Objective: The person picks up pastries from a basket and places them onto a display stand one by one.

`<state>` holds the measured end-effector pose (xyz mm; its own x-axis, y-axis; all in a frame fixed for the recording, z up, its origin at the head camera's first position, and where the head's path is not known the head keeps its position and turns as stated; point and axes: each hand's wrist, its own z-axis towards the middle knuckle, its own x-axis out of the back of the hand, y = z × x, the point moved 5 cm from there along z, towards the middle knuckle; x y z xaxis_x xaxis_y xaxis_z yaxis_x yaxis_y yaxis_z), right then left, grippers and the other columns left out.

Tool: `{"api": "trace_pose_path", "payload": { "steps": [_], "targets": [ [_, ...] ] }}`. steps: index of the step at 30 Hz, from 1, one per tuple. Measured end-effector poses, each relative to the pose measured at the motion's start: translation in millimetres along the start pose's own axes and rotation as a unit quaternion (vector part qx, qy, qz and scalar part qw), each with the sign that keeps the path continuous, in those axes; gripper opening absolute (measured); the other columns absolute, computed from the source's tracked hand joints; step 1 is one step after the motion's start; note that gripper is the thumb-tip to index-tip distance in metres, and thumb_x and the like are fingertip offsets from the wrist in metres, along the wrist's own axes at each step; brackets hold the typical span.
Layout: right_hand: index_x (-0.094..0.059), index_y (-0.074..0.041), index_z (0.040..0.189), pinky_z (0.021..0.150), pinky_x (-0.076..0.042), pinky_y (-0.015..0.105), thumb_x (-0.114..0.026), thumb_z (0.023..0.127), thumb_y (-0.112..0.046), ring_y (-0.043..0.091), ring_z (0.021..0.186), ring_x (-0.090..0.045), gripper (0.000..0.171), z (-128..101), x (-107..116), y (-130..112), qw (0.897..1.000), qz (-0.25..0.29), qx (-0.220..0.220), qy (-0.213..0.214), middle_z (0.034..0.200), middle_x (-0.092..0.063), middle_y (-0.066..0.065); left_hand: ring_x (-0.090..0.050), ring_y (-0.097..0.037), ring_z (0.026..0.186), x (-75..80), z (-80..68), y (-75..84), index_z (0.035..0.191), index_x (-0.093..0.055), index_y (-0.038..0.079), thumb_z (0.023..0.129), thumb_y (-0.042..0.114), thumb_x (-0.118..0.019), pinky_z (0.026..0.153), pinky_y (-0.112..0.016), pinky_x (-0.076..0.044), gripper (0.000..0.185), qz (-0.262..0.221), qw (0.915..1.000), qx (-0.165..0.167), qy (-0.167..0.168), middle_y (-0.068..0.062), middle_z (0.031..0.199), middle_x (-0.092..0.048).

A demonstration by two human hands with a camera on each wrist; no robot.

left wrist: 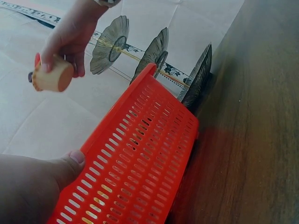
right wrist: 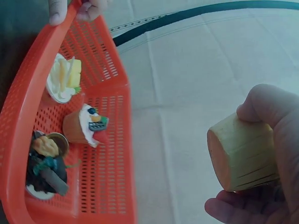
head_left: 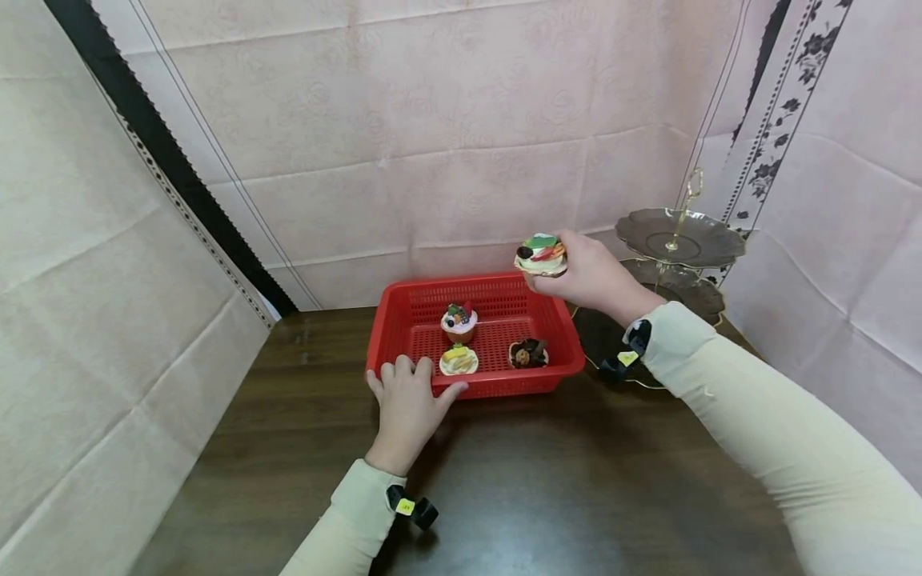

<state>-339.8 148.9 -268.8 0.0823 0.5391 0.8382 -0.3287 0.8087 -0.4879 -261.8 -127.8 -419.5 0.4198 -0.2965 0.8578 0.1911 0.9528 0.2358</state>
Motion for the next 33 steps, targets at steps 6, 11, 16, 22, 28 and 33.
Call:
{"api": "trace_pose_path", "payload": {
  "steps": [6, 11, 16, 22, 28, 33],
  "targets": [
    [-0.044, -0.003, 0.142, 0.097, -0.048, 0.056, -0.075, 0.084, -0.055, 0.035, 0.116, -0.055, 0.084, -14, 25, 2, 1.0, -0.012, -0.004, 0.014, 0.129, -0.057, 0.019, -0.046, -0.037, 0.103, -0.3, 1.0, 1.0, 0.104, -0.066, 0.009, 0.082, 0.065, -0.073, 0.105, -0.077, -0.02, 0.061, -0.002, 1.0, -0.003, 0.002, -0.014, 0.097, -0.054],
    [-0.045, -0.002, 0.142, 0.096, -0.047, 0.057, -0.075, 0.083, -0.058, 0.036, 0.116, -0.056, 0.087, -26, 45, 11, 0.999, -0.017, -0.004, 0.042, 0.129, -0.058, 0.02, -0.046, -0.037, 0.103, -0.5, 1.4, 0.9, 0.104, -0.066, 0.008, 0.082, 0.065, -0.073, 0.104, -0.076, -0.021, 0.061, -0.002, 1.0, -0.002, 0.001, -0.014, 0.098, -0.054],
    [-0.045, -0.002, 0.143, 0.091, -0.048, 0.057, -0.073, 0.082, -0.064, 0.037, 0.112, -0.057, 0.091, -36, 63, 23, 0.997, -0.024, -0.013, 0.067, 0.128, -0.059, 0.021, -0.046, -0.037, 0.104, 0.2, 0.7, 0.9, 0.105, -0.066, 0.008, 0.081, 0.064, -0.074, 0.104, -0.075, -0.022, 0.061, 0.001, 1.0, 0.0, 0.001, -0.014, 0.098, -0.054],
    [-0.048, -0.002, 0.14, 0.09, -0.045, 0.058, -0.074, 0.083, -0.061, 0.041, 0.111, -0.055, 0.087, -47, 84, 41, 0.995, -0.029, -0.022, 0.091, 0.125, -0.06, 0.023, -0.047, -0.037, 0.103, 0.3, -1.2, 0.7, 0.105, -0.066, 0.008, 0.081, 0.063, -0.075, 0.104, -0.075, -0.022, 0.061, 0.0, 1.0, 0.004, -0.001, -0.014, 0.099, -0.055],
    [-0.046, -0.002, 0.143, 0.089, -0.042, 0.062, -0.073, 0.086, -0.057, 0.046, 0.115, -0.052, 0.085, -56, 104, 61, 0.993, -0.036, -0.045, 0.1, 0.128, -0.057, 0.029, -0.047, -0.037, 0.103, 0.9, -1.1, 1.3, 0.104, -0.065, 0.008, 0.081, 0.063, -0.075, 0.104, -0.076, -0.022, 0.061, -0.002, 1.0, 0.001, 0.003, -0.014, 0.099, -0.055],
    [-0.044, -0.001, 0.145, 0.088, -0.041, 0.059, -0.073, 0.087, -0.055, 0.047, 0.115, -0.052, 0.084, -65, 118, 81, 0.992, -0.035, -0.056, 0.104, 0.129, -0.056, 0.03, -0.047, -0.037, 0.102, 1.7, -0.7, 1.0, 0.103, -0.065, 0.008, 0.081, 0.063, -0.074, 0.104, -0.076, -0.022, 0.06, -0.001, 1.0, -0.001, 0.007, -0.014, 0.098, -0.055]
  ]
}}
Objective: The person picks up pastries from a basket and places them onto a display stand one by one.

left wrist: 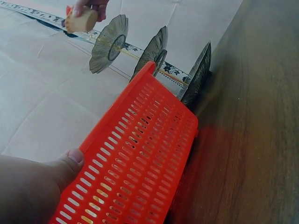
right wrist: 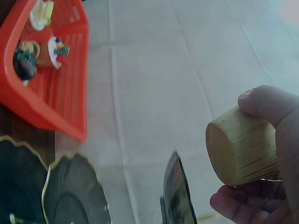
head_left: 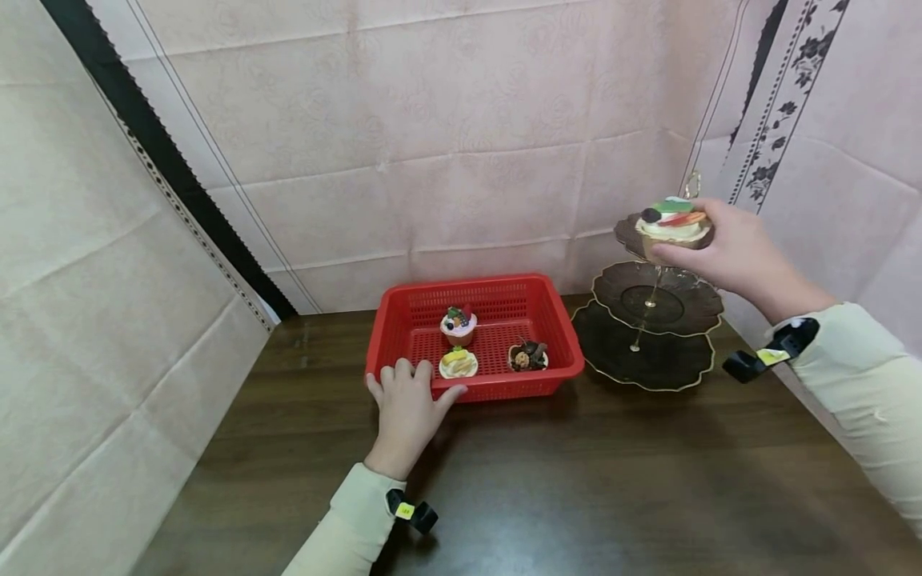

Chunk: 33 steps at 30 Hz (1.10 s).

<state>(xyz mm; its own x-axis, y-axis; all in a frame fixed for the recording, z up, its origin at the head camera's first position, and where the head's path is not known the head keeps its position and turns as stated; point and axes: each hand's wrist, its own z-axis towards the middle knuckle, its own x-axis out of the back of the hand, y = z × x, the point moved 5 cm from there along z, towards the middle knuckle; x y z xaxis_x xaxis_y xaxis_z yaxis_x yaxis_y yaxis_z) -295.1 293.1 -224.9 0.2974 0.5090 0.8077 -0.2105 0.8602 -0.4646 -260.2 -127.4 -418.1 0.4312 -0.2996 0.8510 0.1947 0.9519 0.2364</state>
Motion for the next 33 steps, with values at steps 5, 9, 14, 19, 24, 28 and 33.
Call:
{"api": "trace_pose_path", "payload": {
  "steps": [5, 9, 14, 19, 24, 28, 33],
  "targets": [
    [-0.045, -0.002, 0.141, 0.075, -0.04, 0.047, -0.074, 0.087, -0.054, 0.042, 0.107, -0.053, 0.081, -5, 10, 19, 1.0, 0.0, -0.009, 0.003, 0.123, -0.057, 0.026, -0.047, -0.037, 0.101, -0.5, -0.1, -1.5, 0.103, -0.065, 0.008, 0.082, 0.065, -0.073, 0.105, -0.077, -0.021, 0.061, 0.001, 1.0, 0.0, 0.0, -0.014, 0.097, -0.054],
    [-0.047, -0.002, 0.138, 0.072, -0.039, 0.044, -0.075, 0.087, -0.053, 0.043, 0.105, -0.052, 0.078, -6, 16, 31, 1.0, -0.005, -0.014, 0.011, 0.12, -0.057, 0.028, -0.047, -0.037, 0.101, -0.8, 0.1, -3.0, 0.102, -0.064, 0.009, 0.082, 0.065, -0.074, 0.104, -0.077, -0.021, 0.06, 0.002, 1.0, 0.001, 0.003, -0.013, 0.097, -0.053],
    [-0.047, -0.002, 0.139, 0.071, -0.038, 0.044, -0.074, 0.087, -0.053, 0.044, 0.105, -0.051, 0.077, -4, 20, 44, 1.0, -0.009, -0.019, 0.014, 0.121, -0.057, 0.03, -0.047, -0.037, 0.101, -1.8, -0.4, -4.0, 0.101, -0.064, 0.009, 0.082, 0.064, -0.074, 0.104, -0.077, -0.021, 0.059, 0.002, 1.0, 0.001, 0.004, -0.013, 0.095, -0.053],
    [-0.041, -0.001, 0.147, 0.074, -0.038, 0.047, -0.072, 0.088, -0.053, 0.048, 0.11, -0.049, 0.085, -3, 21, 57, 0.999, -0.014, -0.029, 0.004, 0.126, -0.054, 0.033, -0.047, -0.036, 0.1, -3.1, -1.2, -3.6, 0.102, -0.064, 0.009, 0.082, 0.064, -0.074, 0.104, -0.076, -0.021, 0.06, 0.0, 1.0, 0.001, 0.004, -0.013, 0.096, -0.053],
    [-0.037, 0.003, 0.149, 0.075, -0.039, 0.049, -0.07, 0.089, -0.055, 0.049, 0.111, -0.048, 0.09, 0, 21, 70, 0.999, -0.023, -0.042, 0.002, 0.128, -0.051, 0.036, -0.047, -0.037, 0.101, -3.7, -1.1, -2.3, 0.103, -0.064, 0.009, 0.082, 0.064, -0.074, 0.104, -0.076, -0.021, 0.06, 0.002, 1.0, 0.001, 0.002, -0.013, 0.097, -0.053],
    [-0.032, 0.004, 0.153, 0.079, -0.038, 0.053, -0.069, 0.089, -0.057, 0.051, 0.114, -0.046, 0.096, 4, 20, 79, 0.998, -0.028, -0.052, 0.002, 0.132, -0.049, 0.038, -0.047, -0.037, 0.102, -3.3, -0.8, -1.4, 0.103, -0.064, 0.009, 0.082, 0.064, -0.074, 0.104, -0.076, -0.021, 0.06, 0.004, 1.0, 0.002, 0.001, -0.013, 0.097, -0.053],
    [-0.033, 0.006, 0.15, 0.076, -0.04, 0.05, -0.067, 0.09, -0.058, 0.05, 0.11, -0.048, 0.095, 8, 18, 89, 0.998, -0.028, -0.061, 0.005, 0.128, -0.05, 0.038, -0.046, -0.037, 0.101, -2.4, -0.9, -0.1, 0.1, -0.063, 0.009, 0.082, 0.066, -0.072, 0.104, -0.075, -0.022, 0.06, 0.01, 0.9999, -0.003, 0.005, -0.013, 0.095, -0.052]
  ]
}}
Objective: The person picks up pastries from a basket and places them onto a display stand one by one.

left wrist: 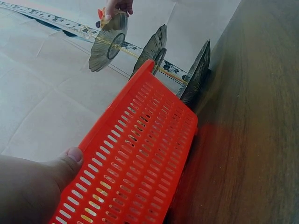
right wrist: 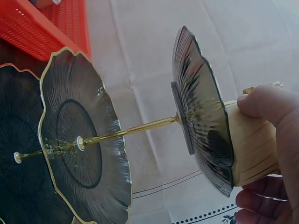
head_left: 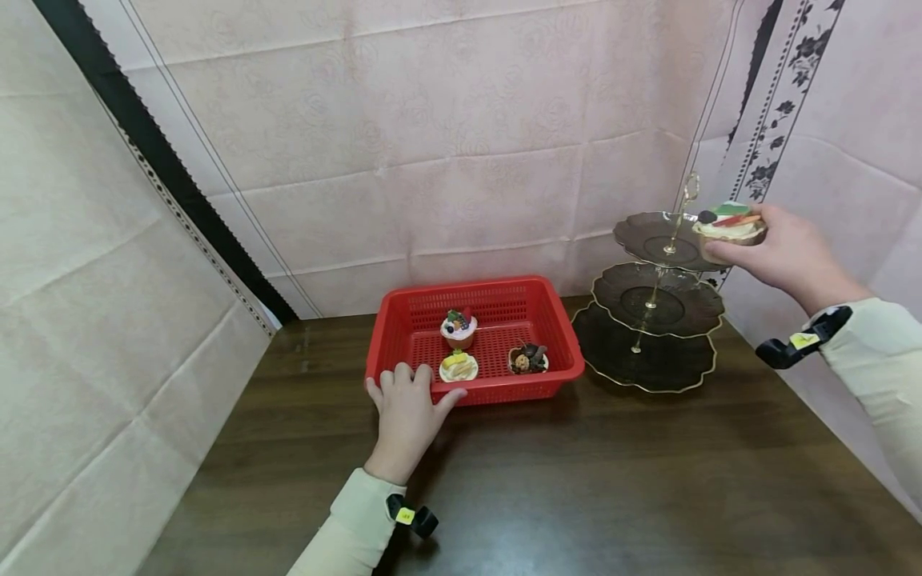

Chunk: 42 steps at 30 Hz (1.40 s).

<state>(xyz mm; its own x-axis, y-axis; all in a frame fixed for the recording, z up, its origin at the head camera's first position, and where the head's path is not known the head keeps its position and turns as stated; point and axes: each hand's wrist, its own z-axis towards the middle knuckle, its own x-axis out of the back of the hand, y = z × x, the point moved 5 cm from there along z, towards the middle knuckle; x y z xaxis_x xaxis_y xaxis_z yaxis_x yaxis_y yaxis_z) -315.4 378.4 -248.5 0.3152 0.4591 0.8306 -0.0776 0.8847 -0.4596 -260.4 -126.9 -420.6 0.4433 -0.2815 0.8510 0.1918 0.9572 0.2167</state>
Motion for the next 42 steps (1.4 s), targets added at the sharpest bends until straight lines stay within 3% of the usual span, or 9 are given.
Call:
{"api": "trace_pose_path", "payload": {
  "steps": [16, 24, 33, 42],
  "targets": [
    [-0.039, 0.006, 0.145, 0.063, -0.041, 0.036, -0.066, 0.092, -0.055, 0.043, 0.102, -0.05, 0.085, 16, -10, 7, 1.0, 0.021, -0.002, -0.006, 0.126, -0.051, 0.034, -0.047, -0.036, 0.099, -0.5, 0.6, -0.7, 0.1, -0.064, 0.009, 0.082, 0.065, -0.073, 0.104, -0.076, -0.023, 0.06, 0.002, 1.0, -0.003, 0.006, -0.012, 0.095, -0.052],
    [-0.042, 0.007, 0.14, 0.065, -0.04, 0.04, -0.068, 0.091, -0.054, 0.042, 0.099, -0.05, 0.083, 24, -11, 7, 1.0, 0.014, 0.0, -0.004, 0.123, -0.053, 0.033, -0.047, -0.037, 0.1, -0.8, 0.8, -1.3, 0.101, -0.064, 0.009, 0.082, 0.066, -0.072, 0.105, -0.076, -0.022, 0.06, 0.004, 1.0, 0.0, 0.002, -0.013, 0.095, -0.053],
    [-0.032, 0.007, 0.148, 0.07, -0.039, 0.041, -0.067, 0.091, -0.054, 0.045, 0.108, -0.047, 0.091, 29, -13, 9, 0.999, 0.035, -0.018, -0.009, 0.132, -0.047, 0.034, -0.047, -0.037, 0.1, -0.7, 0.7, -0.7, 0.103, -0.065, 0.009, 0.082, 0.066, -0.072, 0.104, -0.076, -0.023, 0.061, 0.004, 1.0, 0.0, 0.003, -0.013, 0.096, -0.054],
    [-0.034, 0.007, 0.148, 0.071, -0.04, 0.044, -0.069, 0.088, -0.058, 0.047, 0.11, -0.049, 0.095, 36, -17, 10, 1.0, 0.015, -0.022, 0.011, 0.132, -0.049, 0.036, -0.047, -0.036, 0.099, -1.5, 0.7, -0.7, 0.102, -0.065, 0.009, 0.083, 0.066, -0.071, 0.104, -0.076, -0.023, 0.06, 0.006, 1.0, -0.002, 0.003, -0.013, 0.096, -0.054]
  ]
}}
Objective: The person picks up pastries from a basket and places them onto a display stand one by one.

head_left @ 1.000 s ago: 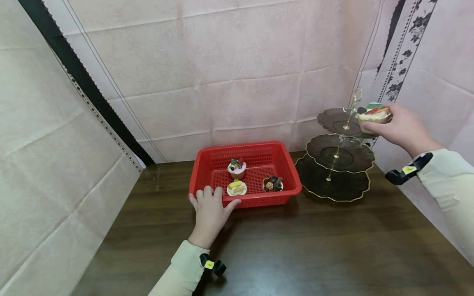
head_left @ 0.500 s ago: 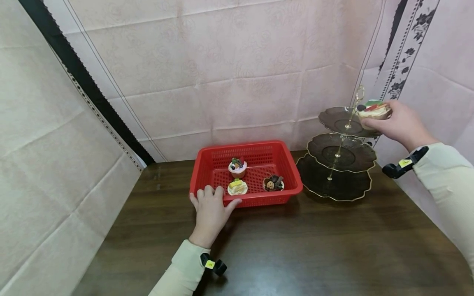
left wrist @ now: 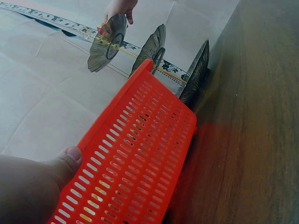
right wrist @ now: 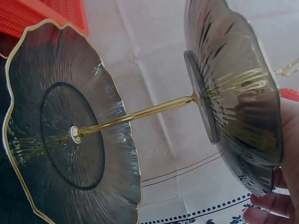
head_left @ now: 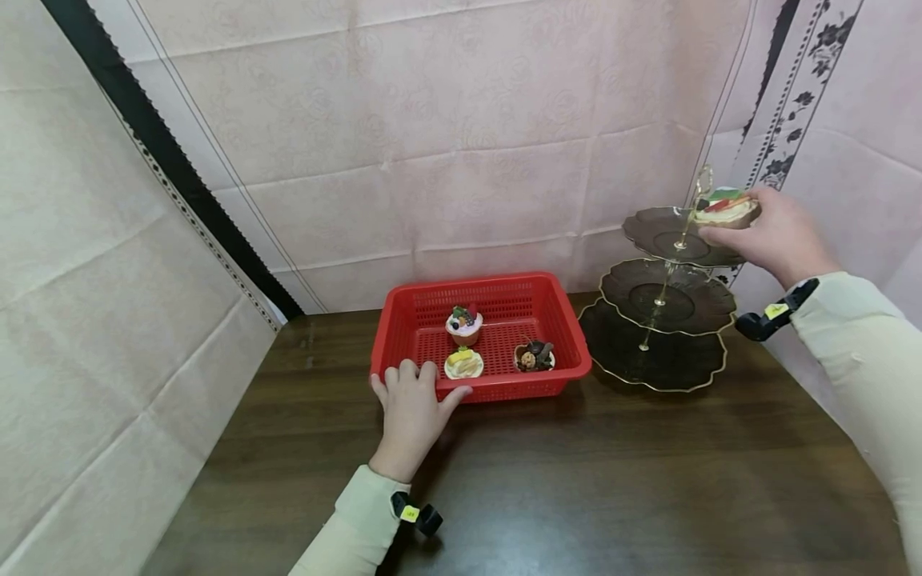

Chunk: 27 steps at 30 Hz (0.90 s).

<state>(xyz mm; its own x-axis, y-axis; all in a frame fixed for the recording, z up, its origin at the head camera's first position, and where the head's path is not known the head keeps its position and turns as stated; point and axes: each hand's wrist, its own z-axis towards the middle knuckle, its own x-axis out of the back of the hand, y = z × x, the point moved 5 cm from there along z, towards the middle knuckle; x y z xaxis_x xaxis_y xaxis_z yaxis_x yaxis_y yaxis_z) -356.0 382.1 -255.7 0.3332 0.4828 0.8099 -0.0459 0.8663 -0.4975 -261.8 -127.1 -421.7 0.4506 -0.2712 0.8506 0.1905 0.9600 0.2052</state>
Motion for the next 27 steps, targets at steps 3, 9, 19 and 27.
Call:
{"api": "trace_pose_path", "payload": {
  "steps": [3, 9, 19, 27],
  "targets": [
    [-0.032, 0.008, 0.15, 0.074, -0.041, 0.046, -0.069, 0.087, -0.06, 0.048, 0.113, -0.049, 0.1, 3, -1, -1, 1.0, -0.003, -0.004, 0.003, 0.134, -0.048, 0.037, -0.047, -0.036, 0.1, -0.4, 0.1, -0.2, 0.103, -0.065, 0.009, 0.082, 0.066, -0.072, 0.105, -0.076, -0.022, 0.06, -0.001, 1.0, 0.002, -0.003, -0.013, 0.096, -0.054],
    [-0.032, 0.007, 0.151, 0.084, -0.04, 0.055, -0.071, 0.087, -0.059, 0.049, 0.117, -0.048, 0.1, 8, -4, -3, 1.0, -0.001, -0.002, 0.012, 0.137, -0.048, 0.036, -0.046, -0.036, 0.1, -0.9, 0.4, -0.6, 0.102, -0.065, 0.01, 0.082, 0.067, -0.071, 0.105, -0.076, -0.022, 0.061, 0.003, 1.0, 0.003, -0.003, -0.013, 0.096, -0.053],
    [-0.028, 0.008, 0.151, 0.087, -0.04, 0.06, -0.073, 0.084, -0.061, 0.049, 0.117, -0.048, 0.106, 12, -8, -7, 1.0, 0.015, -0.013, -0.012, 0.138, -0.046, 0.035, -0.047, -0.037, 0.1, 0.5, 2.0, -1.1, 0.103, -0.065, 0.009, 0.082, 0.067, -0.071, 0.104, -0.076, -0.024, 0.061, 0.007, 1.0, -0.001, 0.001, -0.014, 0.097, -0.054],
    [-0.021, 0.009, 0.153, 0.091, -0.039, 0.064, -0.075, 0.086, -0.054, 0.052, 0.118, -0.046, 0.106, 13, -10, -6, 0.999, 0.011, -0.018, -0.028, 0.138, -0.043, 0.039, -0.047, -0.037, 0.099, -0.1, 1.4, -0.8, 0.103, -0.065, 0.009, 0.082, 0.066, -0.071, 0.104, -0.076, -0.024, 0.061, 0.004, 1.0, -0.003, 0.001, -0.014, 0.097, -0.055]
  ]
}}
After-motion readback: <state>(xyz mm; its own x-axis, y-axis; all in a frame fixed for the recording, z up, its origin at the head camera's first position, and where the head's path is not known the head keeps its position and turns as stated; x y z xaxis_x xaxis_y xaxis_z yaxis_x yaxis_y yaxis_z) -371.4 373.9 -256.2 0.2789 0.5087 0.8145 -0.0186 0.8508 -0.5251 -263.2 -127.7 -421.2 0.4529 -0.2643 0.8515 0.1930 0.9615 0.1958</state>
